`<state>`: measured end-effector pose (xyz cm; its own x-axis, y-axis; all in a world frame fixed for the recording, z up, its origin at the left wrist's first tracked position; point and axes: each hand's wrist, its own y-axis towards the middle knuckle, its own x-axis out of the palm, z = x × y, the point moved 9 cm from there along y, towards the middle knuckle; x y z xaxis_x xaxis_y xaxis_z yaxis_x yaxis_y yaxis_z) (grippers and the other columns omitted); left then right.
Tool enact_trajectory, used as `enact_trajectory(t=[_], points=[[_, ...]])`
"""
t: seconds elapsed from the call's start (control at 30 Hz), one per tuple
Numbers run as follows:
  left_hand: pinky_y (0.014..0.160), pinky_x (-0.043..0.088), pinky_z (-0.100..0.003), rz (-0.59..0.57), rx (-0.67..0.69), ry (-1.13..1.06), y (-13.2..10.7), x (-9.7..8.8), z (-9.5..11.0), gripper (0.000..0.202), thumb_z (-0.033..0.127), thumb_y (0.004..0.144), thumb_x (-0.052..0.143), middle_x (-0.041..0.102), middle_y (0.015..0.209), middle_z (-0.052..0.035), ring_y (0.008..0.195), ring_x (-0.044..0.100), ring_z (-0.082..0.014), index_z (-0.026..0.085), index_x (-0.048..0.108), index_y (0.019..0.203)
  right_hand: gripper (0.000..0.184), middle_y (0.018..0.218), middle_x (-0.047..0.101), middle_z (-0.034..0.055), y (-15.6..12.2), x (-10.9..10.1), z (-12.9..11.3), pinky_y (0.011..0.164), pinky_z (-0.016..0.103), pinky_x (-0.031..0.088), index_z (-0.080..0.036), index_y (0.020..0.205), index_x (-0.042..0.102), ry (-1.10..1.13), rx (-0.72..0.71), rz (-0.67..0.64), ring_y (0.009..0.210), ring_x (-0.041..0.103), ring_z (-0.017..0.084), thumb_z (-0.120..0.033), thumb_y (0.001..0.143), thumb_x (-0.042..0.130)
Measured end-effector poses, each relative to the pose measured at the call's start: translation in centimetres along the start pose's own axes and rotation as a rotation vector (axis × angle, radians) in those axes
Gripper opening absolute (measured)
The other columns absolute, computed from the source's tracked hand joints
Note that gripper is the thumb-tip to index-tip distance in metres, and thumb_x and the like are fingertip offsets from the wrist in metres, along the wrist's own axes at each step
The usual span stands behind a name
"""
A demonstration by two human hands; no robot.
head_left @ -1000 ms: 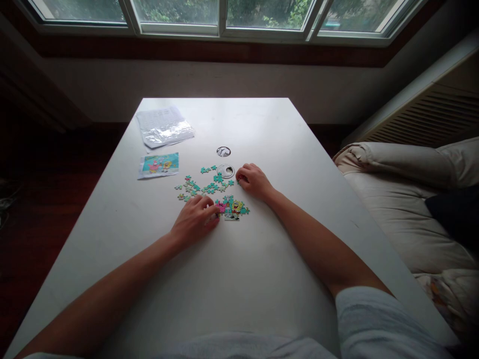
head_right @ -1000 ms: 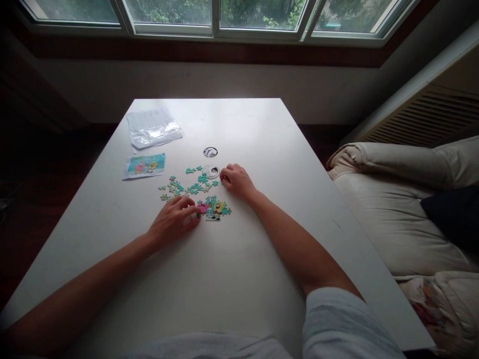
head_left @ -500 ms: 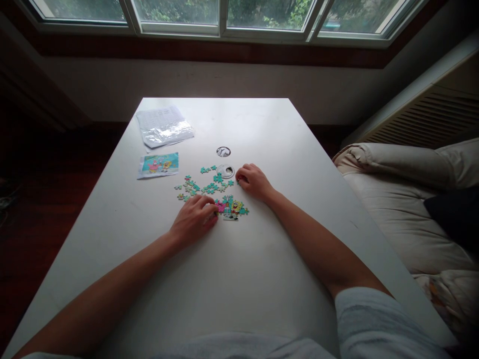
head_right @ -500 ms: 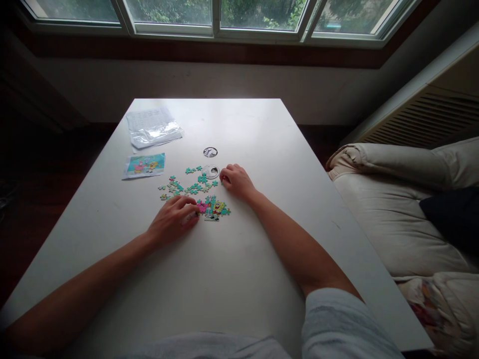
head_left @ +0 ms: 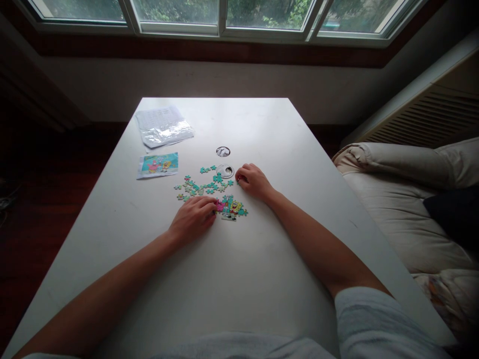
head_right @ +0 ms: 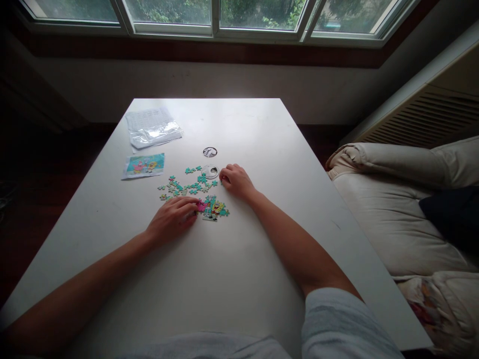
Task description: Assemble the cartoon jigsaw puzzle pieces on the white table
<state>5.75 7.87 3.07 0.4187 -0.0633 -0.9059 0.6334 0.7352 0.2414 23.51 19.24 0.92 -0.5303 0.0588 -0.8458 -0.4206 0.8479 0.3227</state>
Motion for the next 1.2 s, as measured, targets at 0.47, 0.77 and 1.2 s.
enact_trajectory(t=[0.47,0.77,1.2], points=[[0.103,0.042,-0.042,-0.024,0.001,0.017,-0.1,0.3,-0.5,0.017,0.029,0.096,0.056,0.069,0.124,-0.0033,0.116,0.059,-0.0233,0.026,0.068,0.107,0.016,0.089,0.063,0.0065,0.0,-0.1,0.0,0.082,0.037,0.041,-0.023,0.085,0.066,0.002,-0.007,0.003,0.090,0.052,0.023,-0.012,0.085,0.055],[0.099,0.044,-0.040,-0.010,0.026,-0.021,-0.3,-0.1,-0.7,0.026,0.016,0.090,0.056,0.069,0.117,-0.0050,0.110,0.058,-0.0225,0.024,0.066,0.111,0.017,0.090,0.063,0.0067,0.0,0.0,0.1,0.082,0.036,0.041,-0.022,0.086,0.067,0.011,-0.006,-0.008,0.090,0.052,0.023,-0.011,0.085,0.054],[0.092,0.049,-0.039,0.001,0.040,-0.006,-0.3,-0.4,-1.4,0.027,0.012,0.086,0.056,0.068,0.108,-0.0055,0.100,0.057,-0.0226,0.023,0.070,0.107,0.016,0.087,0.063,0.0052,-0.1,-0.4,0.1,0.080,0.032,0.040,-0.021,0.084,0.066,0.035,-0.016,-0.006,0.088,0.052,0.021,-0.010,0.082,0.055]])
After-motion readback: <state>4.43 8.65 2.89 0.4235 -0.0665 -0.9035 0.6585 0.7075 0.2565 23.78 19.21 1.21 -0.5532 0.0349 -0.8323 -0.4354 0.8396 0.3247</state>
